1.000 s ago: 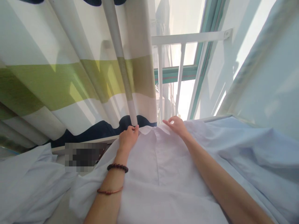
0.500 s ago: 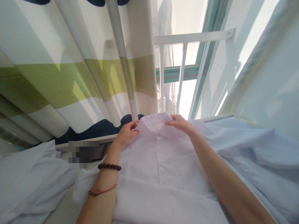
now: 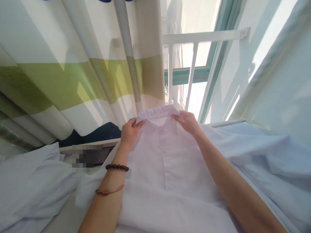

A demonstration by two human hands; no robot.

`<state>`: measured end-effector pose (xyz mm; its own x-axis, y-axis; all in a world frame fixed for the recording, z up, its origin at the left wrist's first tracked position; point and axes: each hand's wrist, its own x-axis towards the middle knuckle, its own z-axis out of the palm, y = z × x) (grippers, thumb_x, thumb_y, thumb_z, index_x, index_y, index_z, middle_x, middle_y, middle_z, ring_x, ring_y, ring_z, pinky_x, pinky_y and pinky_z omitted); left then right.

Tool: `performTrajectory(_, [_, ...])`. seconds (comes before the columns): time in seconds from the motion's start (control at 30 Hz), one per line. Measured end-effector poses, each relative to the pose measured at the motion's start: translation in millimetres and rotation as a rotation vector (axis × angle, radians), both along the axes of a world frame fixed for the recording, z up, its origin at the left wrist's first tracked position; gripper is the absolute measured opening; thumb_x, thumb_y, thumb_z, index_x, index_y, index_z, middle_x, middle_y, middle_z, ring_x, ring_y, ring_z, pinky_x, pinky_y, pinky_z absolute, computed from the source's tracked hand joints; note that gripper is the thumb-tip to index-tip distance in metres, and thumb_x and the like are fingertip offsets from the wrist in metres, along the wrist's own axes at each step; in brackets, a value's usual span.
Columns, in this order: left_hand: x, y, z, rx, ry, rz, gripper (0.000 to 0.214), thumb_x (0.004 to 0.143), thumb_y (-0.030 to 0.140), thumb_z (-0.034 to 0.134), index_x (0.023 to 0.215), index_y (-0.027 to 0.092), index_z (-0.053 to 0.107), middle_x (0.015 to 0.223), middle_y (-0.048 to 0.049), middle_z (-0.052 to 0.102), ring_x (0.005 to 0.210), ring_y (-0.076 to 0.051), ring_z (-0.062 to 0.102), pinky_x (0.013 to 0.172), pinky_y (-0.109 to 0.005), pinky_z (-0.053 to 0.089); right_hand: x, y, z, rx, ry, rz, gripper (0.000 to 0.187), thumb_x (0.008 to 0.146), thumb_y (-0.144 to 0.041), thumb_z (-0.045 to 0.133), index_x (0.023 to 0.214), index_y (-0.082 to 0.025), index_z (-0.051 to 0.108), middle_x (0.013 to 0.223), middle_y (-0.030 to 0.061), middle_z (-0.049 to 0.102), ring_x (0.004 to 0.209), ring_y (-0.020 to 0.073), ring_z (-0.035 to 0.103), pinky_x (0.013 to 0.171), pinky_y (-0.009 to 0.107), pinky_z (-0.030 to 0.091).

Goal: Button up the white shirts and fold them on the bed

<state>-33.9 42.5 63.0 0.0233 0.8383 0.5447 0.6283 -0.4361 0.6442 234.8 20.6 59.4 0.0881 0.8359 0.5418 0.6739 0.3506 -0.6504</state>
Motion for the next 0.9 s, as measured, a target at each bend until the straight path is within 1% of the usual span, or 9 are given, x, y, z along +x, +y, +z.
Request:
performTrajectory(0.1, [5.3, 16.1, 1.8, 0.082, 0.139, 0.114, 0.036, 0.086, 0.054, 0.058, 0.081, 0.019, 0.067, 0.07, 0.0004, 0.066, 0.068, -0.017, 0.057, 0.065, -0.025, 0.041, -10.0, 17.7, -5.1, 0.066, -0.168, -0.159, 0.031, 0.095, -0.039, 0.049, 0.076, -0.019, 0.065, 0.078, 0.0047, 0.066, 0.078, 0.0202, 0.058, 0.072, 0.03, 0.043])
performTrajectory(0.2, [12.1, 32.7, -4.4, 0.081, 0.318, 0.174, 0.033, 0.091, 0.05, 0.054, 0.09, 0.02, 0.068, 0.08, -0.0043, 0.069, 0.077, -0.022, 0.061, 0.069, -0.028, 0.043, -18.2, 32.3, -16.3, 0.063, -0.224, -0.216, 0.028, 0.094, -0.036, 0.051, 0.073, -0.02, 0.062, 0.081, 0.0083, 0.064, 0.085, 0.0249, 0.055, 0.08, 0.036, 0.04])
performTrajectory(0.3, [20.1, 38.1, -19.9, 0.164, 0.464, 0.236, 0.03, 0.092, 0.032, 0.054, 0.116, 0.018, 0.064, 0.107, -0.013, 0.068, 0.1, -0.029, 0.06, 0.084, -0.037, 0.045, -25.9, 37.8, -33.5, 0.084, -0.283, -0.299, 0.021, 0.093, -0.033, 0.051, 0.1, -0.018, 0.063, 0.103, 0.0135, 0.063, 0.099, 0.0294, 0.052, 0.087, 0.041, 0.037])
performTrajectory(0.4, [24.7, 31.3, -37.3, 0.298, 0.476, 0.261, 0.044, 0.087, 0.015, 0.052, 0.131, 0.015, 0.056, 0.124, -0.0177, 0.058, 0.118, -0.032, 0.05, 0.101, -0.045, 0.037, -30.5, 37.0, -51.0, 0.15, -0.319, -0.379, 0.032, 0.093, -0.03, 0.048, 0.121, -0.017, 0.054, 0.115, 0.0142, 0.059, 0.108, 0.0295, 0.049, 0.093, 0.042, 0.035])
performTrajectory(0.53, [24.0, 19.2, -48.0, 0.237, 0.538, 0.087, 0.03, 0.094, 0.021, 0.043, 0.113, 0.016, 0.066, 0.115, -0.0141, 0.063, 0.113, -0.03, 0.053, 0.1, -0.041, 0.038, -29.6, 37.4, -61.1, 0.187, -0.325, -0.357, 0.025, 0.091, -0.026, 0.046, 0.112, -0.019, 0.058, 0.11, 0.0123, 0.061, 0.106, 0.0286, 0.05, 0.096, 0.04, 0.035])
performTrajectory(0.6, [24.2, 16.4, -48.6, 0.144, 0.609, 0.011, 0.03, 0.096, 0.024, 0.04, 0.099, 0.017, 0.069, 0.102, -0.0118, 0.068, 0.102, -0.027, 0.059, 0.092, -0.038, 0.042, -28.5, 38.7, -60.6, 0.203, -0.31, -0.35, 0.031, 0.09, -0.026, 0.046, 0.118, -0.019, 0.056, 0.118, 0.0137, 0.059, 0.111, 0.0294, 0.05, 0.097, 0.041, 0.036])
performTrajectory(0.7, [26.1, 13.3, -47.9, 0.092, 0.644, 0.017, 0.034, 0.097, 0.024, 0.038, 0.089, 0.017, 0.07, 0.092, -0.0114, 0.071, 0.092, -0.026, 0.063, 0.084, -0.036, 0.045, -29.1, 36.8, -58.0, 0.222, -0.294, -0.353, 0.043, 0.09, -0.028, 0.046, 0.131, -0.016, 0.048, 0.131, 0.0166, 0.053, 0.121, 0.0311, 0.046, 0.101, 0.045, 0.035])
performTrajectory(0.8, [25.7, 5.3, -46.1, 0.084, 0.666, 0.001, 0.039, 0.098, 0.025, 0.034, 0.094, 0.015, 0.071, 0.096, -0.0141, 0.073, 0.094, -0.028, 0.065, 0.09, -0.041, 0.045, -33.0, 23.3, -58.7, 0.215, -0.368, -0.276, 0.043, 0.096, -0.033, 0.04, 0.134, -0.015, 0.048, 0.132, 0.017, 0.054, 0.125, 0.0306, 0.046, 0.105, 0.046, 0.033])
performTrajectory(0.9, [19.4, -11.4, -44.2, 0.096, 0.698, -0.074, 0.039, 0.1, 0.028, 0.035, 0.121, 0.016, 0.066, 0.124, -0.0131, 0.068, 0.116, -0.029, 0.059, 0.108, -0.046, 0.034, -38.2, -0.1, -67.2, 0.21, -0.499, -0.16, 0.048, 0.101, -0.038, 0.034, 0.141, -0.013, 0.044, 0.143, 0.0169, 0.049, 0.136, 0.0282, 0.038, 0.113, 0.045, 0.026])
